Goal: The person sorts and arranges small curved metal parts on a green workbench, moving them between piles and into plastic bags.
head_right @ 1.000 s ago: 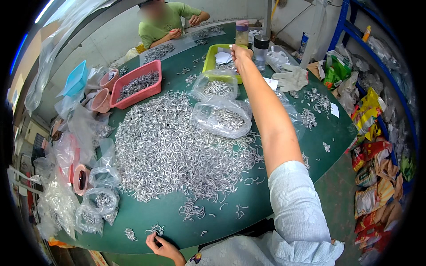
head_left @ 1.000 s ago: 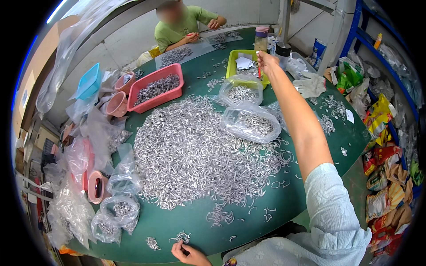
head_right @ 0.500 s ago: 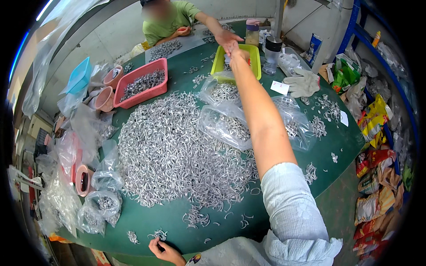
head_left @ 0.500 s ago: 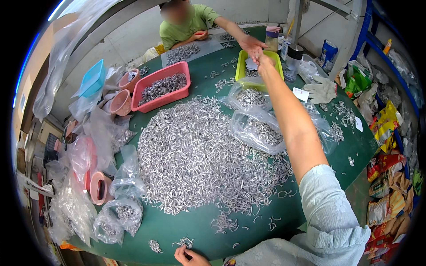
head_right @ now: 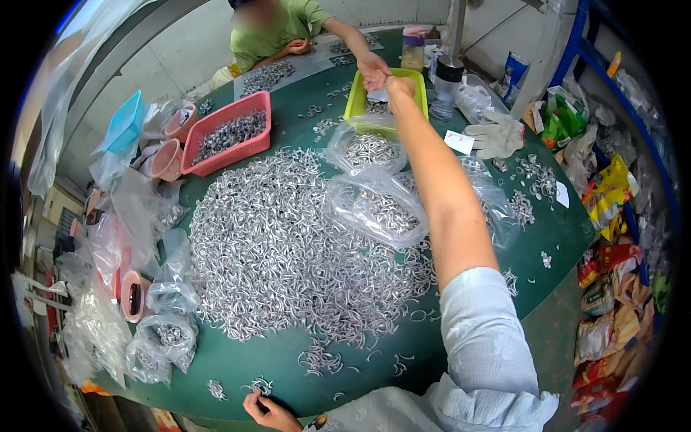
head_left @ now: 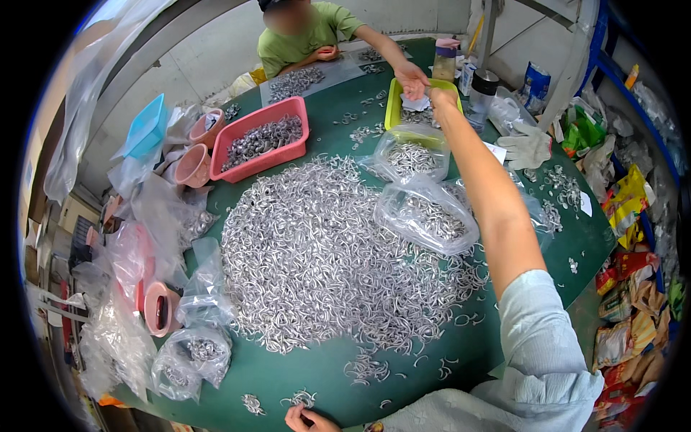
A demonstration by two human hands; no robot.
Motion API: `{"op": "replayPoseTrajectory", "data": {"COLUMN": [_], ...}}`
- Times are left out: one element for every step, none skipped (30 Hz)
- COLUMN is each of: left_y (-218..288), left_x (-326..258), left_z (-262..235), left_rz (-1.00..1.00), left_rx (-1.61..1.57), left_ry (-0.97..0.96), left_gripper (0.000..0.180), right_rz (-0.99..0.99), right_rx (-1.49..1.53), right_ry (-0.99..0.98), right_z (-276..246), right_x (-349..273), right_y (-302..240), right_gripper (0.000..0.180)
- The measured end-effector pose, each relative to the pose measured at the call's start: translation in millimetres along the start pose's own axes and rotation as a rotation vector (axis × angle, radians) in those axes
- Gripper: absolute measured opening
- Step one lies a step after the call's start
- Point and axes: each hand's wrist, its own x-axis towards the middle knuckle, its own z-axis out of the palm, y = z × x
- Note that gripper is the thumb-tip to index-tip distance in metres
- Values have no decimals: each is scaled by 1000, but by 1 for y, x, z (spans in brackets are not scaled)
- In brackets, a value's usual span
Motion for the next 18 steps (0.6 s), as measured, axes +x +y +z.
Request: {"op": "replayPoseTrajectory", "data": {"left_y": [0, -1, -2, -2, -3, -4, -7, -8, -9, -9, -8, -6, -2, 0, -2, -5, -8, -9], "left_x": [-1, -3, -4, -3, -2, -2, -2, -1, -1, -1, 0, 0, 1, 1, 1, 1, 1, 1], "left_z": [0, -4, -8, -9, -8, -5, 1, 4, 4, 4, 5, 2, 2, 4, 5, 6, 7, 6], "left_rz": [-24, -49, -28, -2, 26, 0, -26, -51, -37, -23, -9, -16, -28, -36, -20, -3, 14, 22], "left_rx": [-12, -15, 25, 51, 74, 0, -72, -143, -146, -153, -165, -140, -132, -129, -137, -138, -139, -124], "left_ry": [6, 19, 23, 20, 15, 34, 53, 70, 75, 79, 79, 82, 75, 64, 64, 68, 69, 70], "left_gripper": [17, 17, 17, 18, 18, 15, 13, 15, 15, 15, 15, 14, 14, 14, 14, 14, 14, 14], "right_rz": [14, 34, 51, 18, -17, -50, -115, -178, -287, -398, -464, -522, -517, -510, -473, -434, -429, -425], "right_rx": [24, 50, 77, 86, 94, 102, 85, 68, 12, -47, -76, -90, -218, -349, -373, -391, -406, -421], "right_ry": [-91, -193, -287, -376, -462, -550, -628, -703, -694, -680, -760, -853, -901, -939, -932, -930, -901, -874], "right_z": [-2, -8, -20, -37, -56, -77, -99, -123, -146, -168, -191, -213, -237, -261, -279, -293, -305, -315], "right_x": [-9, -31, -54, -71, -88, -107, -130, -154, -182, -207, -222, -232, -241, -250, -260, -269, -277, -283], "right_y": [-6, -20, -34, -46, -57, -65, -69, -71, -71, -69, -63, -52, -45, -38, -29, -19, -12, -5], "right_gripper": [23, 22, 20, 21, 21, 21, 22, 23, 25, 28, 25, 23, 21, 23, 26, 30, 29, 29]}}
